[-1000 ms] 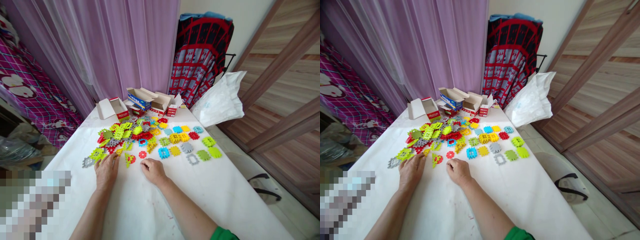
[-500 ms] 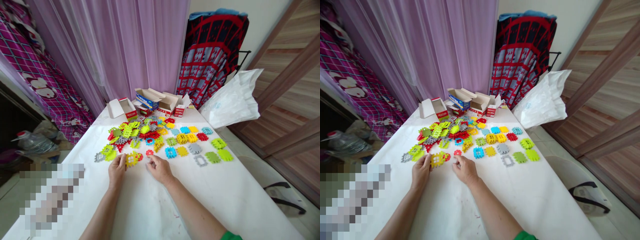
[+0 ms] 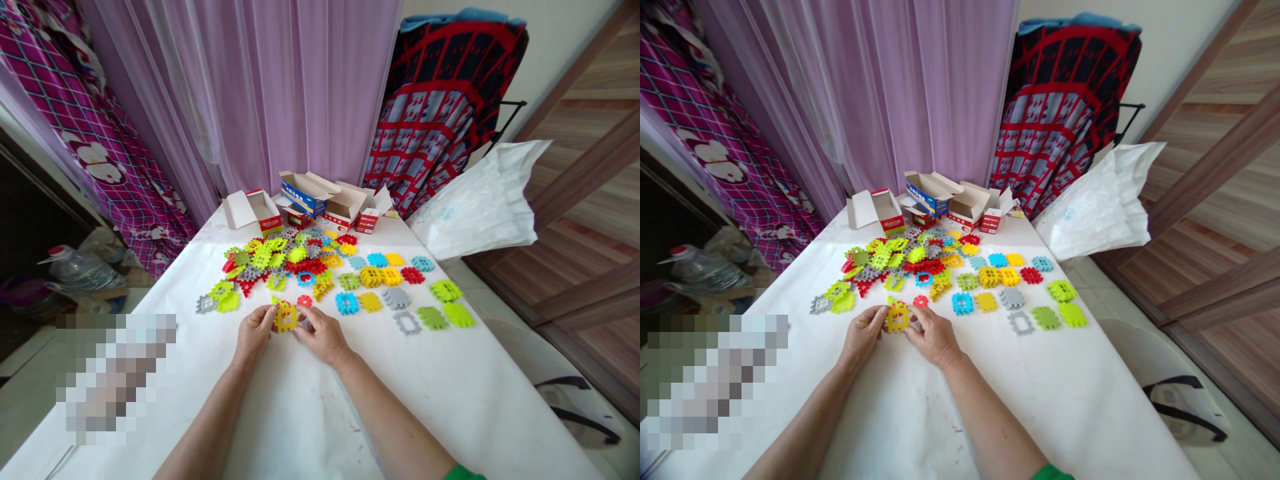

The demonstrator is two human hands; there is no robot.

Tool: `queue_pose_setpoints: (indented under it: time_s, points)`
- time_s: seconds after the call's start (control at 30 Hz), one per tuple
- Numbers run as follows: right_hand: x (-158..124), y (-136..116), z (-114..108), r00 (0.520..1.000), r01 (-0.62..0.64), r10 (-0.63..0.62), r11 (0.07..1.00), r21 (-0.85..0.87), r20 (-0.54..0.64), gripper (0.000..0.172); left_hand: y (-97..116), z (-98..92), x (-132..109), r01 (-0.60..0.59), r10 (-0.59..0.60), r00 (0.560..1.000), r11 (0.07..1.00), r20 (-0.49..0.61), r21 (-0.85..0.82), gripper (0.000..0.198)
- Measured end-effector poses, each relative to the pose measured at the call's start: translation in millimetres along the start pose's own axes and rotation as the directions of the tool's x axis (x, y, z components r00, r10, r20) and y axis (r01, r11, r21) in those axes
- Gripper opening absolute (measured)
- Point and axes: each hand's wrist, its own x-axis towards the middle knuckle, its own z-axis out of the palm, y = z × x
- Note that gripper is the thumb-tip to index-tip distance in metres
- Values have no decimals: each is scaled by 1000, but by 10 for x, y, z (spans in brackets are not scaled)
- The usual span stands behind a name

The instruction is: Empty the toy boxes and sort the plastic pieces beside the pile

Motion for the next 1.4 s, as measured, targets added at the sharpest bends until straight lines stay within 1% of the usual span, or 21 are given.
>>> queue_pose_setpoints:
  time_s: [0.13,0.33,0.53,0.6,0.7,0.77,0.83,0.97,1.13,1.27,1.33,1.4]
  points:
    - [0,31,23,1000,-3,3,1000,-15,3,42,-13,-21,24,8,-7,999,999,35,-32,57]
    - [-3,37,22,1000,-8,8,1000,-9,6,40,-21,-53,11,21,-12,990,998,141,-59,62]
    - [-3,28,15,1000,3,-3,1000,-23,-9,40,-42,-63,-4,-21,30,982,998,187,-52,60]
    - [-6,4,-2,999,31,-32,999,-32,-34,45,-56,-69,-1,-31,40,981,998,191,-46,58]
    - [-10,-50,-40,993,88,-94,992,-88,-67,60,-70,-70,1,-43,47,976,999,213,-26,55]
    - [-8,-82,-62,989,123,-133,982,-146,-61,69,-79,-61,2,-52,56,973,998,226,-24,55]
    - [-5,-100,-76,988,136,-146,972,-193,-40,71,-95,-45,3,-54,63,969,998,238,-44,55]
    - [-3,-111,-93,991,130,-133,960,-250,2,66,-167,-18,9,-33,58,953,995,298,-89,57]
    - [-9,-140,-95,992,124,-125,953,-276,16,61,-266,-23,18,-118,122,937,992,328,-34,51]
    - [-2,-164,-107,990,134,-143,944,-300,-8,57,-221,-48,1,-144,139,926,990,352,-14,51]
    - [17,-131,-189,989,120,-140,942,-315,-43,55,-167,-67,-12,-162,151,927,987,345,5,51]
    - [55,-33,-372,988,70,-112,936,-346,-105,53,-119,-82,-22,-172,155,932,985,327,24,51]
